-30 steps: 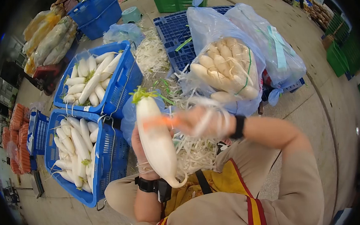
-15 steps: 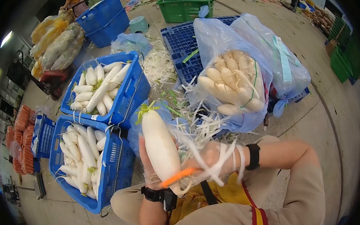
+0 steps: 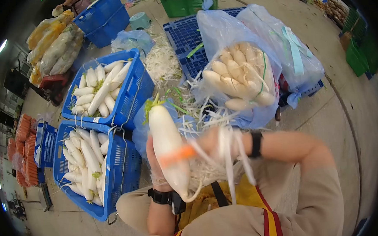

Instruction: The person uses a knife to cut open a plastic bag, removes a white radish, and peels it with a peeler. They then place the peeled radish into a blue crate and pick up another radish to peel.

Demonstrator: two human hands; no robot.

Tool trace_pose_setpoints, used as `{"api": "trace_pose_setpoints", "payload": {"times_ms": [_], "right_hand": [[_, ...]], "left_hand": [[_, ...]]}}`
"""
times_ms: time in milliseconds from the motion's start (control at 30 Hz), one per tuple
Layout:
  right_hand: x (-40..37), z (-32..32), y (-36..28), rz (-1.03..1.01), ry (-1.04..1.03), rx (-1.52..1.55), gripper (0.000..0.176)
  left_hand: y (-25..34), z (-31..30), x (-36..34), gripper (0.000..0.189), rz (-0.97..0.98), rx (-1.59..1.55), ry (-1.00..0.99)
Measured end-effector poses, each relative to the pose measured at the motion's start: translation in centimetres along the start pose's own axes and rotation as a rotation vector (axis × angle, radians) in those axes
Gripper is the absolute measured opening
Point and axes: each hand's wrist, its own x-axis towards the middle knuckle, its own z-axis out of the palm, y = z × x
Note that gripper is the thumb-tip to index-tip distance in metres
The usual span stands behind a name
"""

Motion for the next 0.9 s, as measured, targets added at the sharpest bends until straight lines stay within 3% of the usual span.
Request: {"api": "trace_pose_setpoints", "payload": {"times_ms": [33,100,167,200,233,300,333,400,433,467,500,533,600,667,700,733,767,833,900], "right_hand": [[1.6,-0.3,2.4,0.160,0.033,0.000,0.023],[4.7,-1.8,7.5,0.156,0.175,-0.105,0.024],[3.2,-2.2,7.1,0.216,0.162,-0.096,0.023],[2.7,-2.3,6.2,0.268,0.146,-0.087,0.021],[0.5,-0.7,5.1,-0.016,0.248,0.205,0.020],[-1.5,-0.2,0.1,-0.191,0.066,-0.157,0.017],[-2.2,0.5,-0.8,-0.336,0.046,0.009,0.019],[-1.2,1.0,-0.8,-0.150,0.059,-0.095,0.015],[-0.4,1.4,1.3,-0.036,0.023,-0.120,0.014],[1.3,0.0,2.7,0.025,0.133,-0.194,0.016],[3.3,-1.0,4.1,0.247,0.116,-0.328,0.022],[4.4,-2.3,7.0,0.400,0.026,-0.097,0.030],[4.3,-3.9,4.7,0.277,0.079,-0.104,0.034],[2.4,-0.1,3.7,-0.090,0.307,-0.117,0.034],[0.0,-0.9,0.8,-0.020,-0.049,-0.280,0.031],[-0.9,-0.9,-1.7,-0.035,-0.190,-0.120,0.026],[-1.4,0.3,-3.0,-0.146,0.016,0.035,0.020],[-0.4,1.3,-0.1,-0.111,0.128,-0.041,0.017],[2.8,-1.7,2.1,0.317,0.067,-0.180,0.020]], "left_hand": [[-0.5,1.0,-0.1,0.055,-0.001,-0.029,0.097],[-1.2,1.7,0.0,0.055,-0.007,-0.062,0.189],[-1.0,1.5,0.3,0.053,-0.044,0.054,-0.008],[-0.5,1.4,0.5,0.053,-0.042,0.055,-0.008],[-0.1,1.2,0.5,0.053,-0.027,-0.030,0.007],[0.4,0.3,0.6,0.054,-0.010,-0.120,0.026],[0.5,-0.7,0.7,0.054,0.015,-0.095,-0.085],[0.1,-0.9,0.6,0.053,0.033,-0.074,-0.193],[-0.3,0.0,0.5,0.053,0.006,-0.101,-0.059],[-0.5,0.9,0.4,0.053,-0.015,-0.125,0.068],[-0.8,1.6,0.2,0.053,-0.017,-0.126,0.066],[-1.0,2.1,-0.1,0.053,-0.021,-0.033,0.099],[-0.8,2.1,-0.1,0.052,-0.016,0.065,0.127],[-0.4,1.4,0.3,0.051,0.043,0.075,-0.023],[-0.3,1.2,0.1,0.051,0.048,0.070,-0.018],[-0.1,0.9,-0.1,0.052,0.040,0.009,-0.050],[0.1,0.9,-0.1,0.052,0.030,-0.050,-0.084],[0.0,2.5,-0.3,0.053,-0.031,-0.094,0.004],[-0.5,2.7,-0.3,0.054,-0.096,-0.133,0.086]]}}
